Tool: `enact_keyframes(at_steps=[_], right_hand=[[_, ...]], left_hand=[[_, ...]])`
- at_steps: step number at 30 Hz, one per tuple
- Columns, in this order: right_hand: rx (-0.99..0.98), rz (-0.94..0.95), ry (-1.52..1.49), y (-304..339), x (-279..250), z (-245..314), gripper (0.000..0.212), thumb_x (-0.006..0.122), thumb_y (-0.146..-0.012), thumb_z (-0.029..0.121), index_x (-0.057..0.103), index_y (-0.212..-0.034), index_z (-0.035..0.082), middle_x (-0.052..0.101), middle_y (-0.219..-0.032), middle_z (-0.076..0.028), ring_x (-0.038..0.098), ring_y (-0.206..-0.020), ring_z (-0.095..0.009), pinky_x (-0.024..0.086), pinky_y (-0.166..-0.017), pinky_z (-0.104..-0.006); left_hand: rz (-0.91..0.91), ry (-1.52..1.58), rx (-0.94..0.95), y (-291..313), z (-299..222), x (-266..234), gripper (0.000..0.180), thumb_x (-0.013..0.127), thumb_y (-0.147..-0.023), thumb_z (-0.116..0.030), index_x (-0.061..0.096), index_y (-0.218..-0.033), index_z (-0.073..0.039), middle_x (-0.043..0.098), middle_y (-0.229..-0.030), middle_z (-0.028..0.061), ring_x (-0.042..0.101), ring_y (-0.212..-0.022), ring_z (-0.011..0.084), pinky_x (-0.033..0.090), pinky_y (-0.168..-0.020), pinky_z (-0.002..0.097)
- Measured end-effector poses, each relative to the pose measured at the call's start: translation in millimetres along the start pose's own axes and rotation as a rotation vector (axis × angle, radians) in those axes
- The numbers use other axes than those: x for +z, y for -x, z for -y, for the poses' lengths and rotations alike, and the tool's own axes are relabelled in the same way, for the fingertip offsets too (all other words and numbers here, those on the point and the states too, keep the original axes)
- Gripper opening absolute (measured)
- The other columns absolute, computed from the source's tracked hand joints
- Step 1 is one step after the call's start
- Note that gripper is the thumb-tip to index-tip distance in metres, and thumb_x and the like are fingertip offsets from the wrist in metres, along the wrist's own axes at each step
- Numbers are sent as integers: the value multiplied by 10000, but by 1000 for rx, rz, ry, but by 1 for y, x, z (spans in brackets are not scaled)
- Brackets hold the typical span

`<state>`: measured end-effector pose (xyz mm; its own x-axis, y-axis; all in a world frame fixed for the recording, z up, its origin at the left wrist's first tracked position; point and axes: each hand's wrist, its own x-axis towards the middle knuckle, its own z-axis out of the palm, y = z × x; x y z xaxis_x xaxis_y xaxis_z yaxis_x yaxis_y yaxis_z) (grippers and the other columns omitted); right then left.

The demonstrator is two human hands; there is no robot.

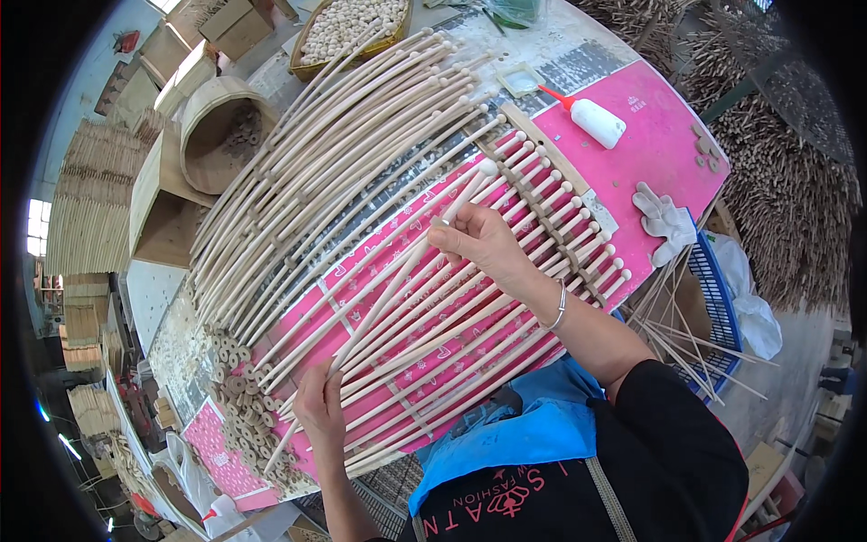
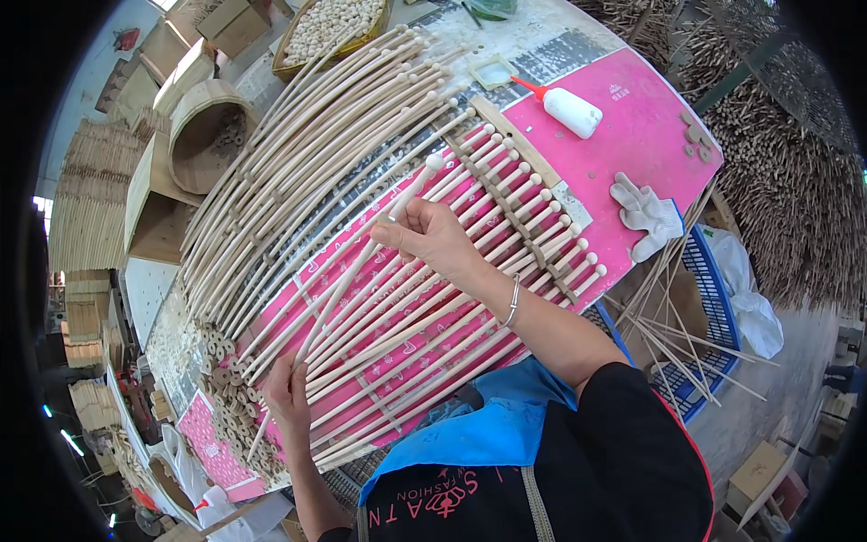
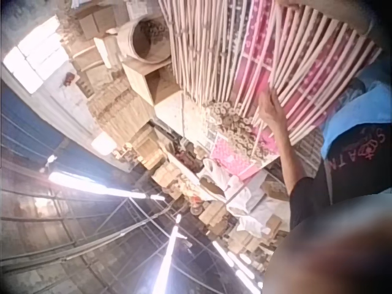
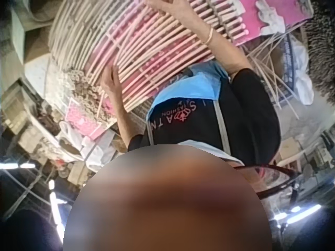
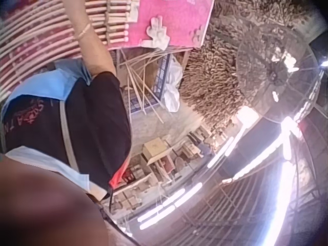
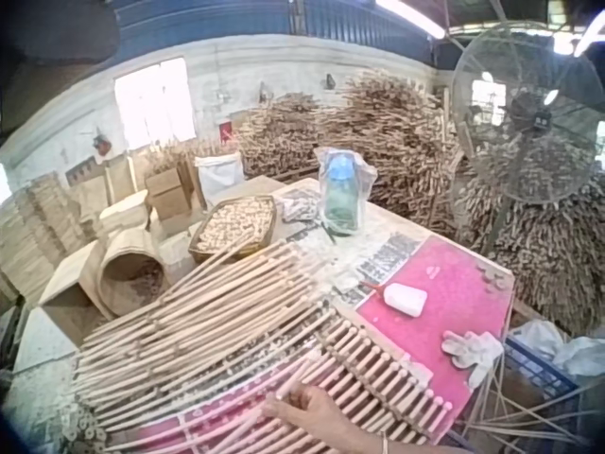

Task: Assemble wooden mats by threading wooden rods through small wooden rings on a template.

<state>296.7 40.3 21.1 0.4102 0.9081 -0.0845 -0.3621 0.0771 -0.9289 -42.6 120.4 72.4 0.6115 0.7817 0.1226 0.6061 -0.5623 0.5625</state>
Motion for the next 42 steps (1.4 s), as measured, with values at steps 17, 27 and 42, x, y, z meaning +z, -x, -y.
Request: enact_keyframes(at_steps=[17, 27, 42], right_hand=[[87, 42, -171, 6, -9, 10, 351, 710, -1050, 260, 679, -1324, 42, 659, -830, 16, 643, -717, -44, 586, -681, -222], [107, -16, -107, 5, -22, 2, 270, 722, -1045, 268, 677, -1207, 56, 675, -834, 4, 644, -667, -48, 537, -562, -204], [13, -312, 94, 3, -52, 31, 333, 630, -1094, 376, 616, -1095, 43, 687, -782, -24, 645, -624, -63, 494, -525, -193]], left_hand=[[-15, -28, -6, -5, 1, 2, 122, 668, -986, -43, 703, -1092, 4, 658, -864, 169, 649, -765, 336, 495, -687, 411], [-7, -33, 45, -16, 6, 7, 133, 668, -978, -31, 713, -1092, 20, 656, -854, 168, 648, -764, 331, 499, -703, 403], [-41, -10, 201, -112, 20, 53, 201, 673, -980, -46, 735, -1168, -15, 680, -938, 139, 660, -826, 309, 513, -737, 400]])
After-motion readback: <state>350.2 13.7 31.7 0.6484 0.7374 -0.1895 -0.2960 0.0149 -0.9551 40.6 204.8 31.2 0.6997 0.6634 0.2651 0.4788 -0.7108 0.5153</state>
